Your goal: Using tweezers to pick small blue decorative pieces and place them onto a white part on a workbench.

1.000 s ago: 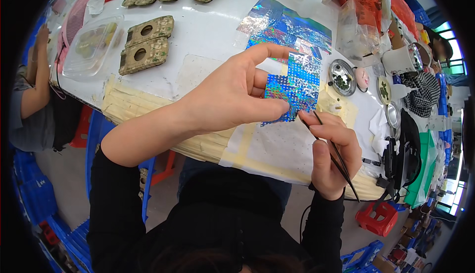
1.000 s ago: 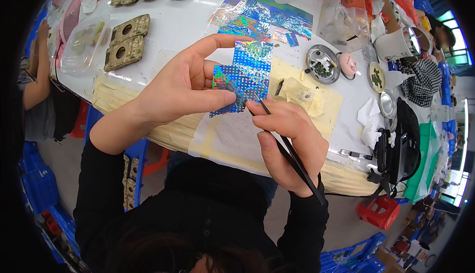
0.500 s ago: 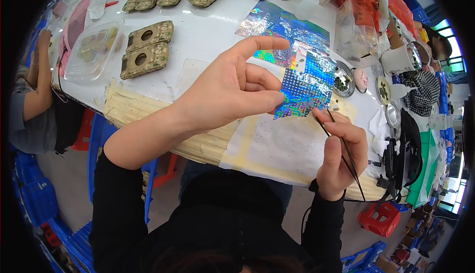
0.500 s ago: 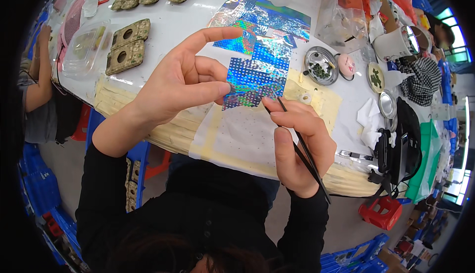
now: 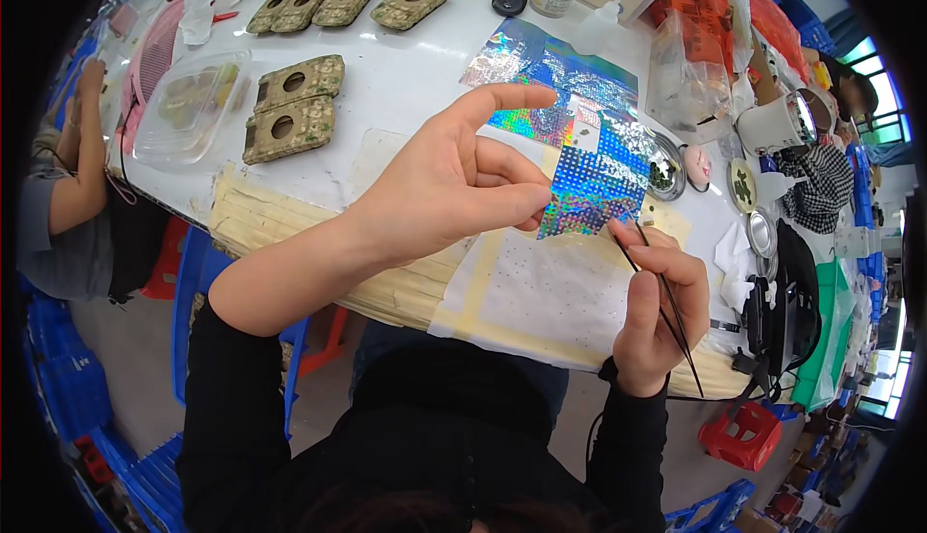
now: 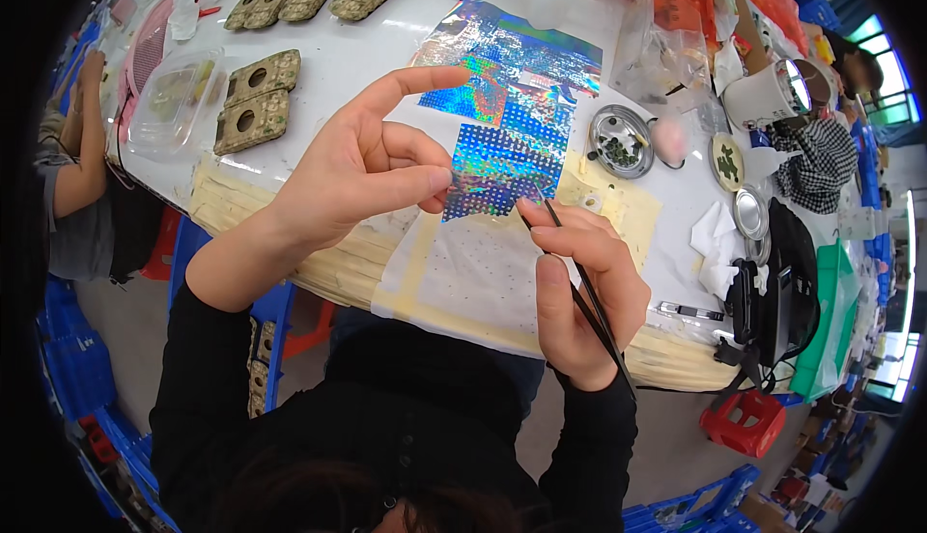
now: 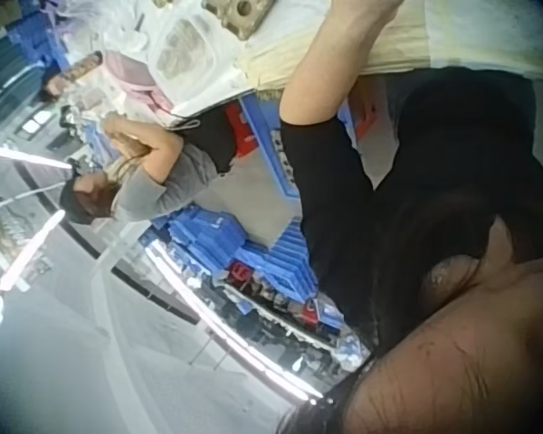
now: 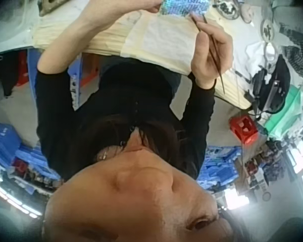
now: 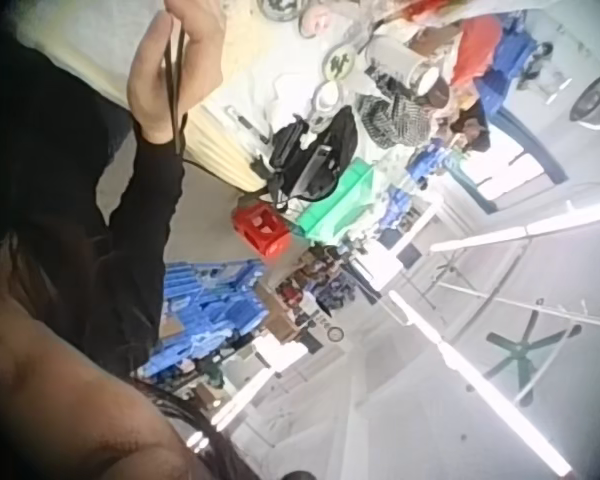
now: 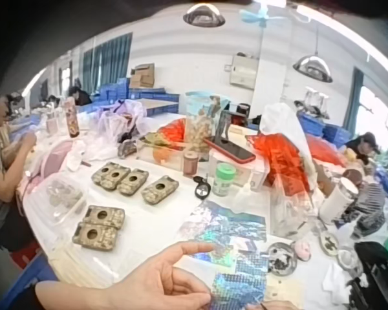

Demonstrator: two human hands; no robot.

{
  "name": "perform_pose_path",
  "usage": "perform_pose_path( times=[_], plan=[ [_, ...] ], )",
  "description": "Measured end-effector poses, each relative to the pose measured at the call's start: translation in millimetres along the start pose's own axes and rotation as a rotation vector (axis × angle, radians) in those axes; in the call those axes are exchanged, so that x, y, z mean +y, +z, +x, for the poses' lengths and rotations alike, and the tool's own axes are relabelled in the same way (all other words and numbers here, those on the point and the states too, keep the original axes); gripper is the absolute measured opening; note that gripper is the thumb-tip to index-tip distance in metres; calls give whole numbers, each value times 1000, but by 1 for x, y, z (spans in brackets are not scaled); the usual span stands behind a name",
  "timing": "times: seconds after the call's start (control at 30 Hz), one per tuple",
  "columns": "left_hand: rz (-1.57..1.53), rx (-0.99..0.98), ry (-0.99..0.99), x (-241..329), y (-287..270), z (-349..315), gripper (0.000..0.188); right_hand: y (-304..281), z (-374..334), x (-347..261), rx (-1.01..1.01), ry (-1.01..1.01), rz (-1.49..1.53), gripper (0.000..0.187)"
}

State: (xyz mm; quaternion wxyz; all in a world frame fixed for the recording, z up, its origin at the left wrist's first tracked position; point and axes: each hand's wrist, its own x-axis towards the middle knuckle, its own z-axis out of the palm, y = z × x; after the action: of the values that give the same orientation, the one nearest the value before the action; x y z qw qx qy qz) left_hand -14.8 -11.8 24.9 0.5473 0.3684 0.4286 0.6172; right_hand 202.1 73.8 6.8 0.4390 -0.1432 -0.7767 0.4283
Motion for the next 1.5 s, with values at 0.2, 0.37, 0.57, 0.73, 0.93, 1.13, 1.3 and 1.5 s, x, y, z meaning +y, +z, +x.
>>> perform_pose_path(
  times=[0.2,0.37,0.57,0.73,0.93,1.13,1.3,1.5],
  plan=[
    [5,-2,-1,1,0,0,72,0,0,1,5,1,1,13],
    [2,-6,-1,1,1,0,72,0,0,1,4,-11,-3,13],
    [37,-13,33,0,1,0,70,-1,1,0,-5,-26,-32,13],
    [46,-11,48,0,1,-1,69,-1,1,1,-7,-49,-72,12],
    [52,-13,62,0,2,-1,69,0,1,0,-6,-57,-69,12],
    [22,-60,54,-2,-2,0,72,-1,1,-1,-53,-41,-22,12],
    [-60,-44,20,-5,0,2,73,2,2,-6,-191,-10,5,18],
    [-27,42,56,-2,6,1,68,5,4,-6,-231,13,17,19]
  ],
)
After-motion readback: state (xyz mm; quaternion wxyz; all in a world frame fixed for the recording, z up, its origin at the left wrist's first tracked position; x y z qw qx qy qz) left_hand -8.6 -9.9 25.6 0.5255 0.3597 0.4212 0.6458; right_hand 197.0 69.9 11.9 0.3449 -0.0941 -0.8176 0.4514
